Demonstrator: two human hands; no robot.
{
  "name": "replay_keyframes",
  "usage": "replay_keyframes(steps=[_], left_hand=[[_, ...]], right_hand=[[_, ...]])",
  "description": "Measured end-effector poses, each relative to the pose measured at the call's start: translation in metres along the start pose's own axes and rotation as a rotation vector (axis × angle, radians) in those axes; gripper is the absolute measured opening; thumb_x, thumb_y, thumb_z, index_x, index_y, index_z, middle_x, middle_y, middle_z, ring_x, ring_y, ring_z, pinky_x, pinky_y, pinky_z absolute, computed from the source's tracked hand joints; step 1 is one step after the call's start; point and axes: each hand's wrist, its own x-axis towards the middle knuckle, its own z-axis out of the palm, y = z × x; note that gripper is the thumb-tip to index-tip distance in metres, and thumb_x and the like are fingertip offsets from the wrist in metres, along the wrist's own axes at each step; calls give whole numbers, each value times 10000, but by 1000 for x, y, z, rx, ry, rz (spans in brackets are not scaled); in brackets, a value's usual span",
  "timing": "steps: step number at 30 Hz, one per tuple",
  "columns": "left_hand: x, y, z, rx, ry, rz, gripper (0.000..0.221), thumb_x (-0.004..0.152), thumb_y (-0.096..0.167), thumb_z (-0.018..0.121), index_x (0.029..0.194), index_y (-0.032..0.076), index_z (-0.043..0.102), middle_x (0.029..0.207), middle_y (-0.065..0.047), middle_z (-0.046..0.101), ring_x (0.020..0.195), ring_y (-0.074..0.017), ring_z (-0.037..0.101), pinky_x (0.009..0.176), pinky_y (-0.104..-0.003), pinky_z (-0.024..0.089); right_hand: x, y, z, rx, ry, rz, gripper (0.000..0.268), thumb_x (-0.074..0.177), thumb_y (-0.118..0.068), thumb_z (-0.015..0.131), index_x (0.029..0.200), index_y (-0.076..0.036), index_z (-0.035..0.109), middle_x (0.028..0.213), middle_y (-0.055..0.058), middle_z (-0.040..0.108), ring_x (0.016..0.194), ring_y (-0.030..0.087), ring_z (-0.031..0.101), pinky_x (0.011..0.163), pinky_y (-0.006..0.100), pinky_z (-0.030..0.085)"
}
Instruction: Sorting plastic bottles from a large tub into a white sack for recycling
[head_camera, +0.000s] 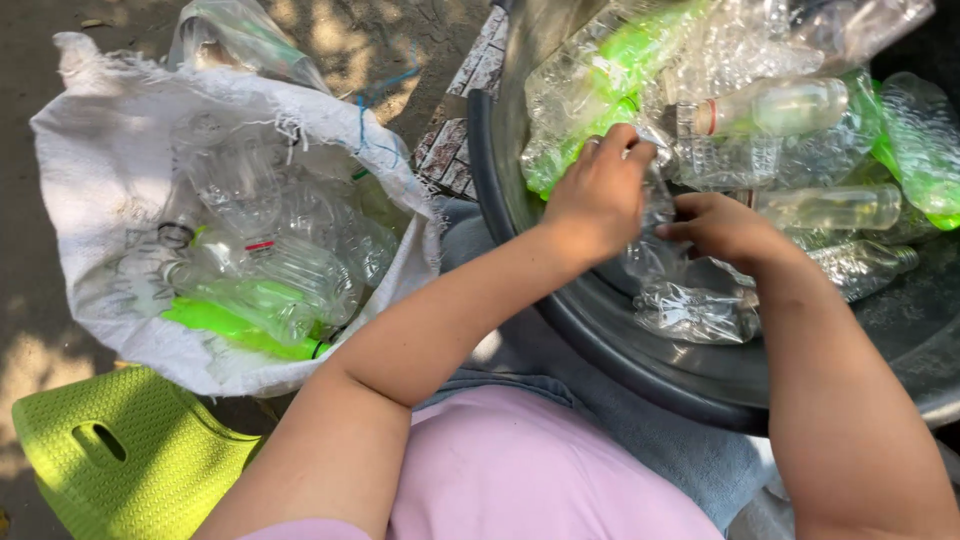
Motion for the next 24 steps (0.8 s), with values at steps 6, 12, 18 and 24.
replay_keyframes(steps=[6,12,18,24], left_hand=[[-95,-16,-36,-219,541,205,794,963,231,736,1597,60,290,1627,-192,371,1487,-363,496,1234,-448,458],[-186,-57,-102,-940,461,-3,696,938,87,700,1559,40,389,1438,-113,561,1034,-186,713,876,-277,627],[-259,-134,-85,-1251,719,-386,709,926,-45,631,1562,3,321,1318,-166,549,1011,-183,646,810,-269,569],[-292,-199,-45,-1163,768,-558,801,1000,-1,445,1598,23,-88,1711,-221,11,1471,-357,426,1079,-345,477]], right_hand=[[-87,-75,-11,505,210,-282,190,1097,-87,595,1283,-49,606,1129,46,647,898,135,584,826,275,502],[-128,-219,74,308,158,-581,514,972,109,637,1460,107,475,1062,212,624,944,243,632,801,309,523],[-85,-315,188,8,-32,-597,476,839,-89,806,1288,-5,673,949,88,724,799,155,646,680,285,522],[-59,-328,221,-19,-77,-779,560,942,-201,716,1427,10,531,1254,150,676,1088,240,672,905,350,550]])
